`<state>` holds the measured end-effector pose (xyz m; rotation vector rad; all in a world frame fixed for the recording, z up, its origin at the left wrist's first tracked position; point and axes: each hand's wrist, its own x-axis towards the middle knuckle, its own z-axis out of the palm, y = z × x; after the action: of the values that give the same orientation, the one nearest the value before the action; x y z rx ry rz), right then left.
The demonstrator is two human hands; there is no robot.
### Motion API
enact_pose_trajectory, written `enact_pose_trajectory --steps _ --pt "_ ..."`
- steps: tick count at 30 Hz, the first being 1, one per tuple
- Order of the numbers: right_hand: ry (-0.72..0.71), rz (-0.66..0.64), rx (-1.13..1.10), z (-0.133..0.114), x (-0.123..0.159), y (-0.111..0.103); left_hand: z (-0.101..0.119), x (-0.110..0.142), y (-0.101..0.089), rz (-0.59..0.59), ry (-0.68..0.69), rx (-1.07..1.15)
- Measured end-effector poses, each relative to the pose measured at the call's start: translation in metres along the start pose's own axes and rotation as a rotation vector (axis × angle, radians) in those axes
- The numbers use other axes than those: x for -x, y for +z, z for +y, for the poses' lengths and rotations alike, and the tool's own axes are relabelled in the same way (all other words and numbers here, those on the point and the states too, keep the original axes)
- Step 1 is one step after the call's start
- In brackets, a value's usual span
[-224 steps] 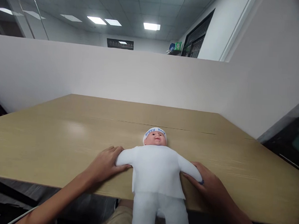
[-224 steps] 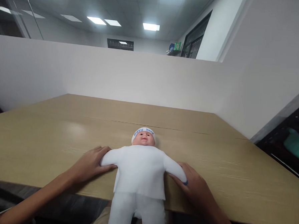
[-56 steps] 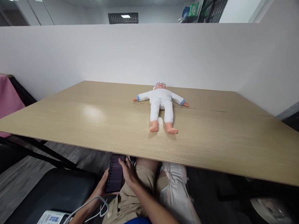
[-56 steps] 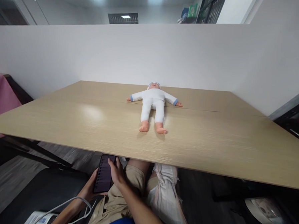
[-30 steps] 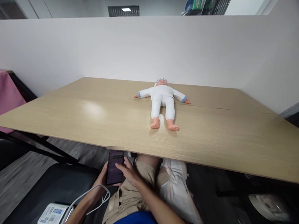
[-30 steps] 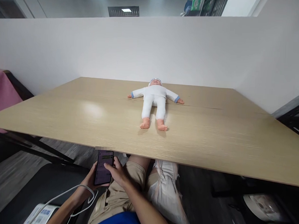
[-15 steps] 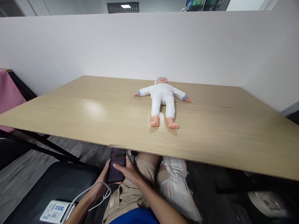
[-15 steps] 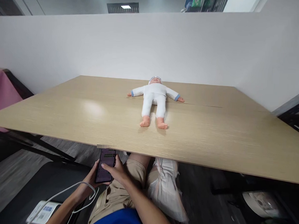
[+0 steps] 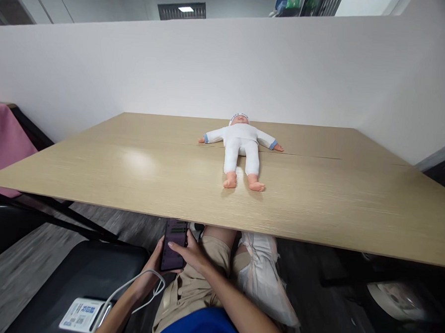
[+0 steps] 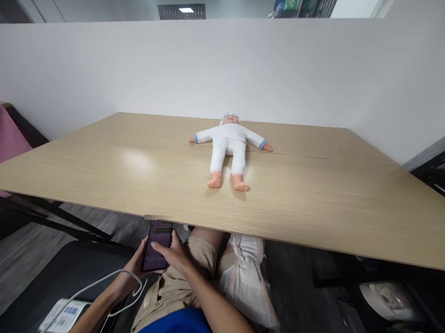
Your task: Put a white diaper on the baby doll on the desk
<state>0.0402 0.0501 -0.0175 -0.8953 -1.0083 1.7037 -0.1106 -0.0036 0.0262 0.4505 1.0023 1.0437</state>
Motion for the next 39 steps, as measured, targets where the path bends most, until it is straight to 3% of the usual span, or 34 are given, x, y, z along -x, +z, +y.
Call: enact_pose_trajectory --steps 21,39 --pt "-0.006 0.006 0.011 -0.001 -0.001 0.000 -0.005 -0.008 -0.005 0.058 0.058 -0.084" --pt "0.001 0.000 0.014 0.000 -0.001 -0.002 0.009 0.009 0.020 0.039 0.014 0.005"
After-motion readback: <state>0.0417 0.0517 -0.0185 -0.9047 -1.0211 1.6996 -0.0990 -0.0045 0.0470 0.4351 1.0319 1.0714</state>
